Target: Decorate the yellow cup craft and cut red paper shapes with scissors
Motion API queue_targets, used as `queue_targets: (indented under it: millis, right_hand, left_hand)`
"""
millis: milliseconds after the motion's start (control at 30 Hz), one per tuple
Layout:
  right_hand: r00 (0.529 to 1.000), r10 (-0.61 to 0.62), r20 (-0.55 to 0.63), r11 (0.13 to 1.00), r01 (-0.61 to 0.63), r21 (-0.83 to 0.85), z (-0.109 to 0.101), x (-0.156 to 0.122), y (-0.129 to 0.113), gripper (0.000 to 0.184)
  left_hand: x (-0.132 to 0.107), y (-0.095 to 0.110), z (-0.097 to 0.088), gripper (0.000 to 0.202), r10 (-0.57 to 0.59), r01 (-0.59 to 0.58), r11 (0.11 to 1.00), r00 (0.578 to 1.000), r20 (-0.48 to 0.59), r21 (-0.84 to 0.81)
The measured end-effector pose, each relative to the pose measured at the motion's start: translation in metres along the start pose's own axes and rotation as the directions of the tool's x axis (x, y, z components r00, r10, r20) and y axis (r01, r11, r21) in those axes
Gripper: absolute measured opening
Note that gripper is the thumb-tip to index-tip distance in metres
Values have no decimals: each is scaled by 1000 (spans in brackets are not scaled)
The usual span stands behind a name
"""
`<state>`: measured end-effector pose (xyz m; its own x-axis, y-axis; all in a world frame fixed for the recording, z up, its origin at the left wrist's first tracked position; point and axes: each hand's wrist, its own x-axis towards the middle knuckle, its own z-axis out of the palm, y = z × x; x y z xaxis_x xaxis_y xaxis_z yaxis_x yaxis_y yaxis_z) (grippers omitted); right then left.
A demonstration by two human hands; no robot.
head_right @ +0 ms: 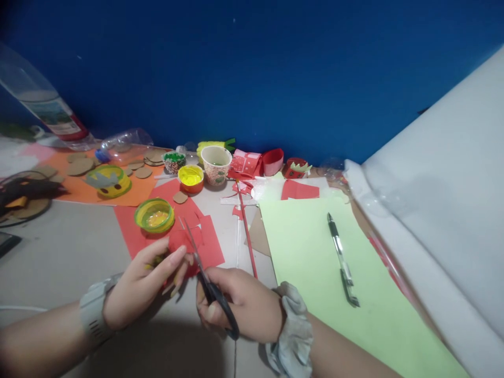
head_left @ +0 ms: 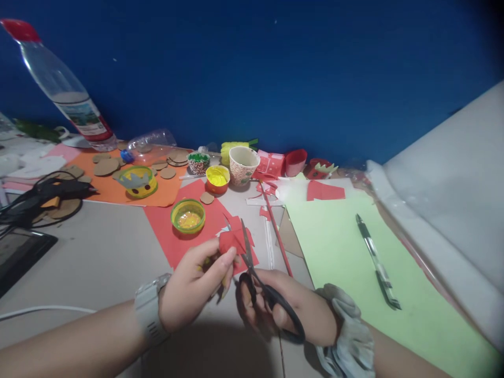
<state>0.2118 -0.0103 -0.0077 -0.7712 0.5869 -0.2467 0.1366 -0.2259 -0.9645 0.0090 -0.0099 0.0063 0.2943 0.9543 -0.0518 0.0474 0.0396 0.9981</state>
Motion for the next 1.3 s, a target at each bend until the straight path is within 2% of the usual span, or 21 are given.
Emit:
queue_targets:
  millis: [300,567,767,1300]
  right_hand:
    - [1000,-5,6,1000,5,0,0,1,-6,64]
    - [998,-1,-59,999,-1,-46,1,0,-16,52]
    - [999,-5,-46,1000,5,-8,2,2,-12,68]
    - [999,-18,-33,999,17,-27,1,2,-15,69]
  left_hand:
    - [1,3,1,37,7,-7,1000,1000,12,-7]
    - [0,3,1,37,0,0,1000,1000,-3,-30]
    - [0,3,1,39,12,-12,1000,1000,-6,-1]
    - [0,0,1,38,-13,14,999,1000,8,-46]
